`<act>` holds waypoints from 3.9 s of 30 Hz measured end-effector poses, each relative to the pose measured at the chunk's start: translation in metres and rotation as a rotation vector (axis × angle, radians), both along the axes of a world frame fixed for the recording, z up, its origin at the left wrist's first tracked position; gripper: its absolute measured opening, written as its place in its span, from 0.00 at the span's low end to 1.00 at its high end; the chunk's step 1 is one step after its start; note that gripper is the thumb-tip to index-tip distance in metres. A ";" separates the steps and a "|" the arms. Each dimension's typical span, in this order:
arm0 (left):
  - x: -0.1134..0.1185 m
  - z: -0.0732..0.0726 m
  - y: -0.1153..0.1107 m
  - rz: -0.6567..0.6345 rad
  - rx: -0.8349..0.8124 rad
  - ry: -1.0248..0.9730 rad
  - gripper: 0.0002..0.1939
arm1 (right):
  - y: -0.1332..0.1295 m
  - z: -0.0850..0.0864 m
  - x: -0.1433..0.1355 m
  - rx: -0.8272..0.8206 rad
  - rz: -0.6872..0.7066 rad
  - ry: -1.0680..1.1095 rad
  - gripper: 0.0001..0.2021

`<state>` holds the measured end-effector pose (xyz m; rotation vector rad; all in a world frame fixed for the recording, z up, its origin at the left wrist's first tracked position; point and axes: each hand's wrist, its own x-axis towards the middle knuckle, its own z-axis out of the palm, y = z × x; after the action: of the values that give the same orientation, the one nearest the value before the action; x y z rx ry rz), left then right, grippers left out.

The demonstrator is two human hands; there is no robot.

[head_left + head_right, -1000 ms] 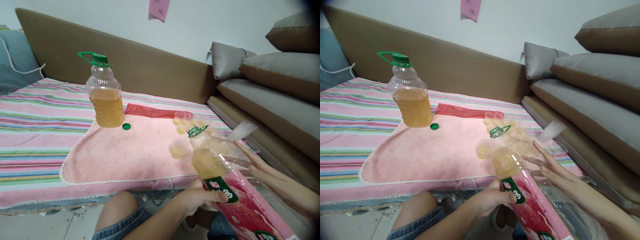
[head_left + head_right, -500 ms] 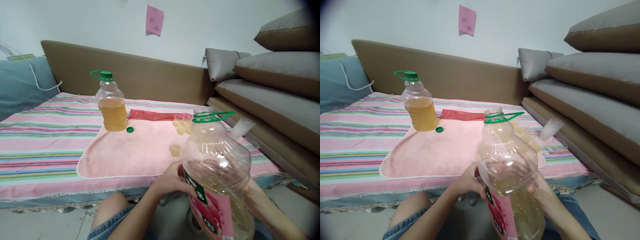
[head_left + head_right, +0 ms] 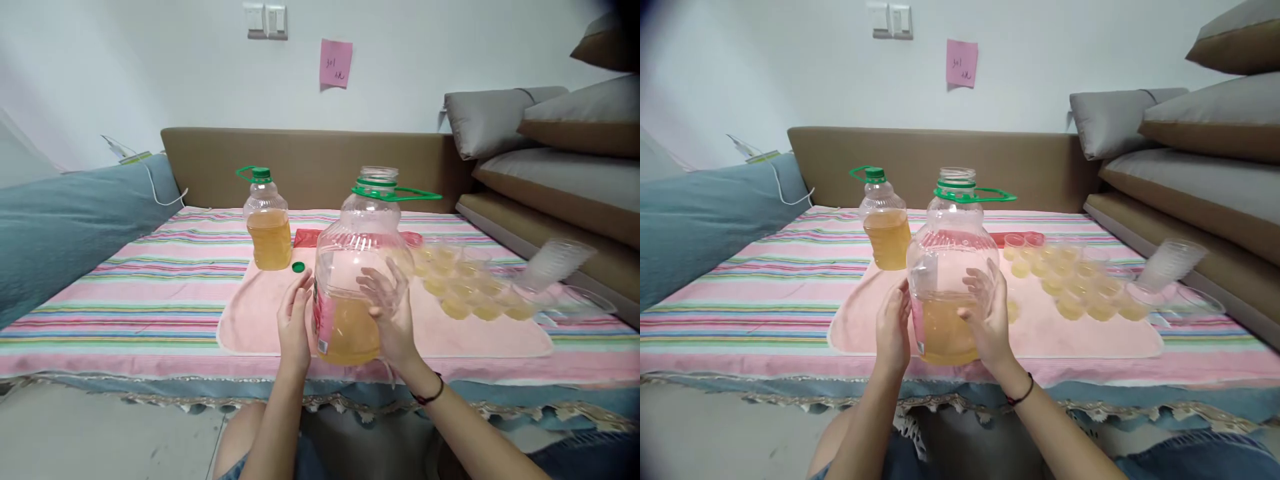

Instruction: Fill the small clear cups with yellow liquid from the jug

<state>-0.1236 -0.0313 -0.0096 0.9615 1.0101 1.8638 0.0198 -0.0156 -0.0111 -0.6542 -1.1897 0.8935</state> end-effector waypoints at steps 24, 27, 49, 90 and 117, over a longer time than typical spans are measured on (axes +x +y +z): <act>-0.018 -0.005 -0.006 0.343 -0.453 0.038 0.34 | 0.079 -0.032 -0.146 0.021 0.142 -0.005 0.43; -0.014 -0.003 -0.006 0.326 -0.458 0.041 0.33 | 0.078 -0.033 -0.144 0.015 0.172 -0.038 0.43; 0.083 -0.031 0.012 -0.162 -0.284 0.318 0.21 | 0.020 -0.024 0.152 -0.254 -0.077 -0.110 0.27; 0.194 -0.045 0.118 -0.443 -0.206 0.280 0.26 | 0.057 -0.049 0.134 -0.632 -0.043 0.349 0.37; 0.165 -0.052 0.111 -0.213 -0.321 0.339 0.25 | 0.035 -0.050 0.140 -0.607 0.003 0.153 0.44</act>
<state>0.0414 0.0795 -0.0621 1.1587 1.3042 1.3398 0.1601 0.0197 -0.0609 -1.0467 -0.7749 1.2984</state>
